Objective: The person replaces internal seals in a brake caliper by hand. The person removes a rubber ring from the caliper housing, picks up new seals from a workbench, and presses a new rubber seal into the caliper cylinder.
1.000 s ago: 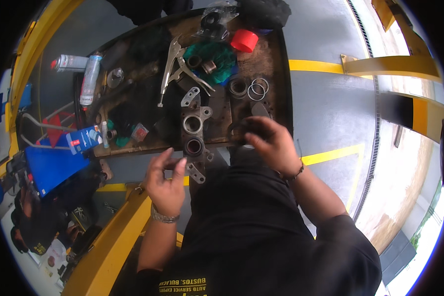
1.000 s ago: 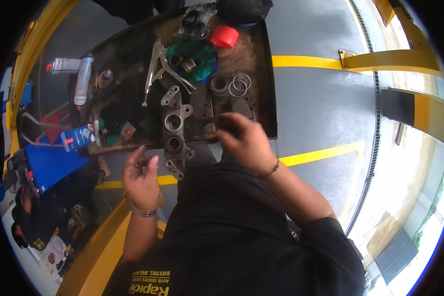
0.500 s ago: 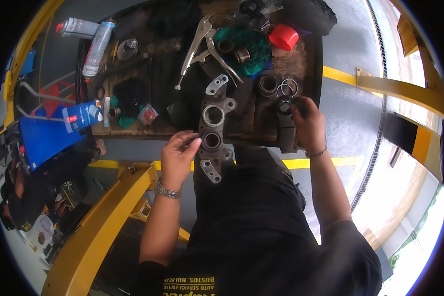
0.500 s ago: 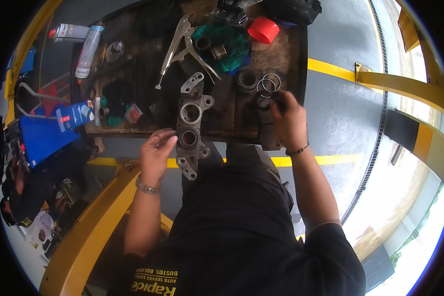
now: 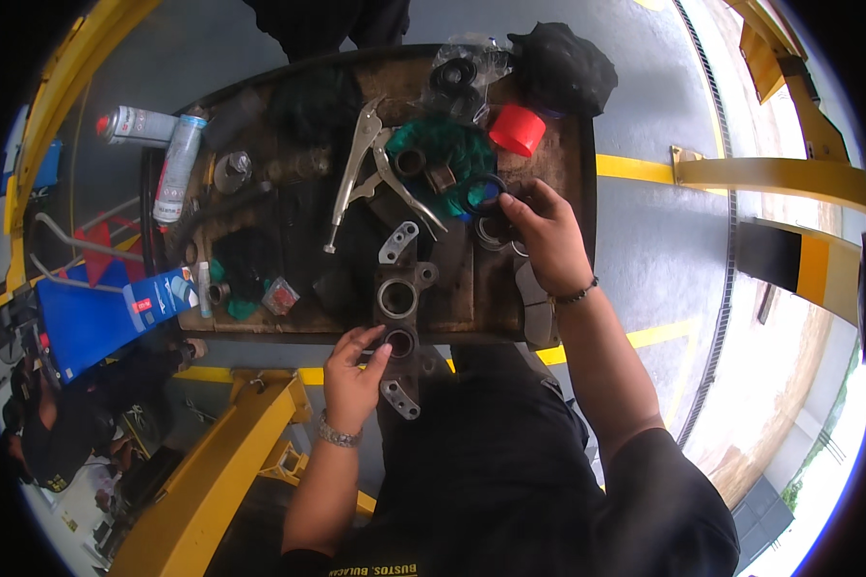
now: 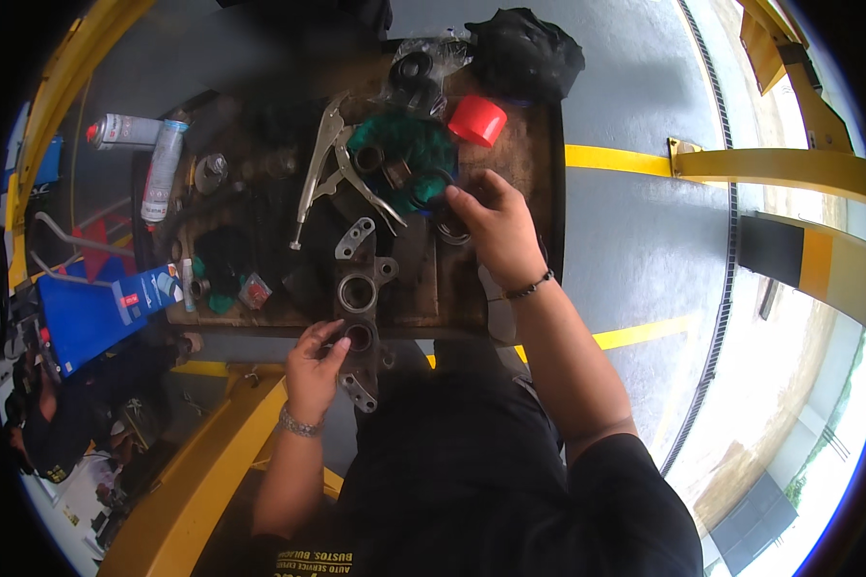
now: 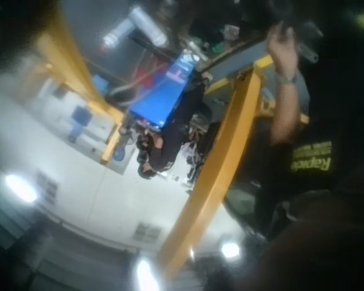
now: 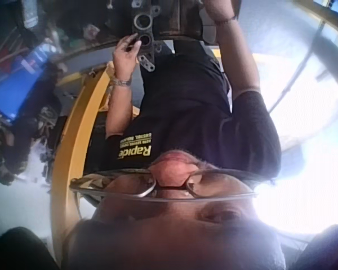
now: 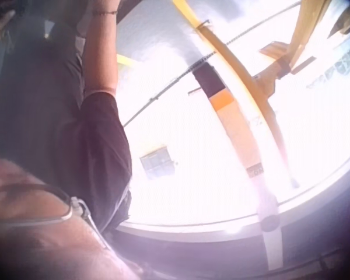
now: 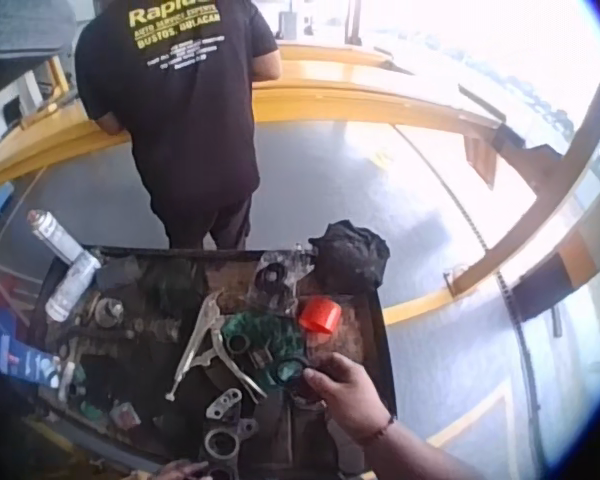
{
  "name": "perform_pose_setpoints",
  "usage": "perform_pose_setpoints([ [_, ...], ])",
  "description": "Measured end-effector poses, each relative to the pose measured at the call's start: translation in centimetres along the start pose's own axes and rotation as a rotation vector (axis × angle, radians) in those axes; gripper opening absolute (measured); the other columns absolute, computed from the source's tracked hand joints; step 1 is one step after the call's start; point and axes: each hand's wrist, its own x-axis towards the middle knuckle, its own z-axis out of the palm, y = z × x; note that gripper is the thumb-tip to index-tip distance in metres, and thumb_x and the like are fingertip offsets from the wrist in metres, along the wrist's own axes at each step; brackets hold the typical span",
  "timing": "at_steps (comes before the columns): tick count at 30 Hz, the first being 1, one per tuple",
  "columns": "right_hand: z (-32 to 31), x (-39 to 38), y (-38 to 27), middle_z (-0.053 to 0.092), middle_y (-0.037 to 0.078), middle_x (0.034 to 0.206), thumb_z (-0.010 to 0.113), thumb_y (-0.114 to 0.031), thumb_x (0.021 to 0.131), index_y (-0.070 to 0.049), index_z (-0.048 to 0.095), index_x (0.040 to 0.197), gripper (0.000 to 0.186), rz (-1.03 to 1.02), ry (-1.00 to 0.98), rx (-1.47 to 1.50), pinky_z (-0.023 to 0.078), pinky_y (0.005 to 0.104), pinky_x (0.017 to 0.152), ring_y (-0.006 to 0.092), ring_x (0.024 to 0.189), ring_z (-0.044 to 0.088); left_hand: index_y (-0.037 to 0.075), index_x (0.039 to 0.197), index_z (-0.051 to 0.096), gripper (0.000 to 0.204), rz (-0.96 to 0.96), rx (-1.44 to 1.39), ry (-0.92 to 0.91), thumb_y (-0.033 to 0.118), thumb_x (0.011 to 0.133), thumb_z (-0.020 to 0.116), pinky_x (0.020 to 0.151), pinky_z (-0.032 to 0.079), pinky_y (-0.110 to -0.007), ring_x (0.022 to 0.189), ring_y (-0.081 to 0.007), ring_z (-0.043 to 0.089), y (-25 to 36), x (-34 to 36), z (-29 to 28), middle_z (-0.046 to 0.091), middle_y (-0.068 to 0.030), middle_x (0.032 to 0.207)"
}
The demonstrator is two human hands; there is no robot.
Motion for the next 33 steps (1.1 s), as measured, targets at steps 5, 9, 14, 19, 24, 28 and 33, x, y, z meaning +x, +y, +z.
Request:
perform_pose_setpoints([
  [5,2.1,3.6,-1.1,0.070,0.005,0.099,0.073,-0.016,0.096,0.004,0.067,0.115,0.029,-0.059,0.045,0.004,0.051,0.0265,0.080,0.0107,0.089,0.063,0.003,0.117,0.074,0.029,-0.007,0.002,-0.002,0.014,0.090,0.077,0.094,0.051,-0.034,0.107,-0.0273,0.067,0.1,0.0,0.0,0.069,-0.0171,0.113],
  [9,2.7,5.3,-1.7,0.071,0.004,0.099,0.072,-0.015,0.096,0.004,0.067,0.116,0.028,-0.031,0.042,-0.036,0.051,0.0260,0.080,0.0109,0.088,0.065,0.003,0.115,0.075,0.028,-0.032,-0.031,0.002,0.015,0.090,0.078,0.093,0.051,-0.034,0.107,-0.0273,0.067,0.0,0.0,-0.1,0.069,-0.0171,0.113],
  [14,3.1,2.2,-4.1,0.070,0.003,0.094,0.069,-0.011,0.098,-0.001,0.066,0.113,0.018,0.127,-0.091,0.291,0.053,0.0252,0.076,0.0113,0.084,0.067,0.003,0.114,0.076,0.028,-0.038,-0.031,-0.004,0.016,0.090,0.079,0.090,0.052,-0.035,0.103,-0.0278,0.069,-0.2,0.2,-0.2,0.070,-0.0164,0.111],
  [19,3.6,-1.4,-5.5,0.069,0.004,0.086,0.071,-0.015,0.097,-0.001,0.067,0.108,0.018,0.179,-0.178,0.386,0.050,0.0254,0.074,0.0115,0.080,0.065,0.001,0.115,0.072,0.030,0.067,0.041,-0.001,0.016,0.090,0.079,0.089,0.053,-0.035,0.102,-0.0265,0.069,-1.0,0.4,-0.4,0.070,-0.0151,0.110],
  [24,1.1,-0.4,-4.9,0.070,0.007,0.087,0.070,-0.010,0.097,0.001,0.066,0.111,0.019,0.132,0.097,0.494,0.052,0.0266,0.068,0.0143,0.074,0.066,-0.002,0.131,0.053,0.052,-0.047,-0.157,0.152,0.011,0.089,0.081,0.090,0.052,-0.033,0.102,-0.0214,0.065,-1.7,-0.3,1.3,0.064,-0.0103,0.112],
  [28,-3.3,1.3,-2.3,0.074,0.009,0.094,0.072,-0.014,0.096,0.003,0.069,0.110,0.022,-0.089,0.288,-0.113,0.054,0.0284,0.072,0.0158,0.080,0.070,0.000,0.136,0.047,0.059,-0.042,-0.113,0.106,0.009,0.088,0.081,0.089,0.050,-0.029,0.098,-0.0149,0.060,-1.2,0.3,0.9,0.061,-0.0074,0.105],
  [33,-3.0,2.2,-0.3,0.076,0.016,0.096,0.073,-0.015,0.093,0.003,0.071,0.109,0.024,-0.007,0.231,-0.533,0.056,0.0330,0.079,0.0213,0.086,0.073,0.001,0.136,0.049,0.058,-0.115,-0.161,0.054,0.008,0.088,0.081,0.083,0.049,-0.025,0.093,-0.0110,0.057,-0.6,1.0,0.8,0.059,-0.0049,0.099],
])
